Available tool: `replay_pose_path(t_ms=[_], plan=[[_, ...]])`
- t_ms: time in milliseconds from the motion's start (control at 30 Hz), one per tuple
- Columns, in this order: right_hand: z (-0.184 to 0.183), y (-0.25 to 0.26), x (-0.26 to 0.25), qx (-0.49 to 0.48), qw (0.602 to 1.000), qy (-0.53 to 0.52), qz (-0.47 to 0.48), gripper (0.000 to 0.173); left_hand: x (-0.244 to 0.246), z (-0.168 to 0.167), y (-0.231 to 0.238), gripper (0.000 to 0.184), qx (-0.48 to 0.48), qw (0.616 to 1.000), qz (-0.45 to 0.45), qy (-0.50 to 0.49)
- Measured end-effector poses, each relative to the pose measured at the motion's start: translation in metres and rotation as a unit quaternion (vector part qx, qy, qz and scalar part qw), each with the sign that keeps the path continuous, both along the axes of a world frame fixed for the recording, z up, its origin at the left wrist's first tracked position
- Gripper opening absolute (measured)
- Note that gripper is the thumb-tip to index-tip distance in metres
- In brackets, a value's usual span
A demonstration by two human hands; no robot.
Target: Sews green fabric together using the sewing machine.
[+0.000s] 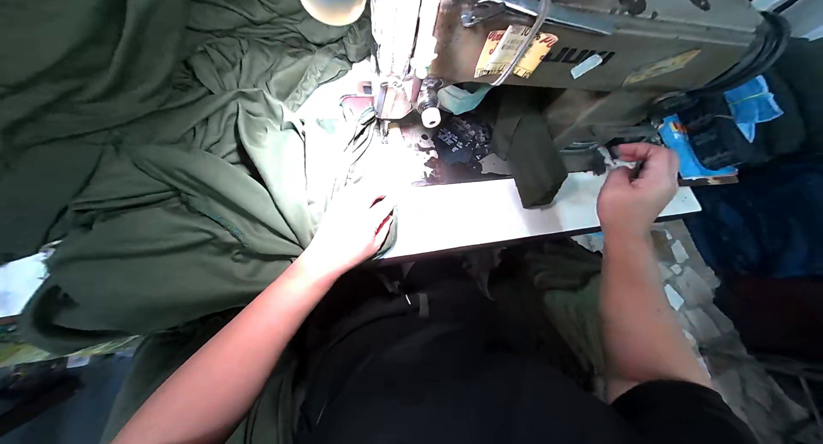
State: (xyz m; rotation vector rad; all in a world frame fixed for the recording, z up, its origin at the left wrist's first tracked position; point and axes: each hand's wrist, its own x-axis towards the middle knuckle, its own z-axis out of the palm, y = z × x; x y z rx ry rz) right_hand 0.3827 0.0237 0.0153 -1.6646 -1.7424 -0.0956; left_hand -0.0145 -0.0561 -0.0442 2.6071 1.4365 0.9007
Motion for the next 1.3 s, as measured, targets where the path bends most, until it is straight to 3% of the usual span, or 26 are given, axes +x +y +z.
replay_pose_path(t_ms=[167,367,700,1300], plan=[[-0.06,0.035,0.032,0.022,0.994,-0.107,-0.023,0.066,-0.001,-0.001,0.0,0.034,0.013,1.0,0.002,0.013],[-0.065,0.044,0.031,0.083,0.992,-0.094,-0.001,0.054,-0.003,0.002,0.001,0.034,0.006,0.999,-0.002,0.031],[-0.069,0.044,0.03,0.094,0.99,-0.106,0.003,0.057,-0.008,0.002,0.018,0.042,-0.001,0.999,0.001,0.045],[-0.07,0.044,0.03,0.11,0.989,-0.098,0.013,0.049,-0.021,0.009,0.078,0.04,0.011,0.997,0.013,0.079]])
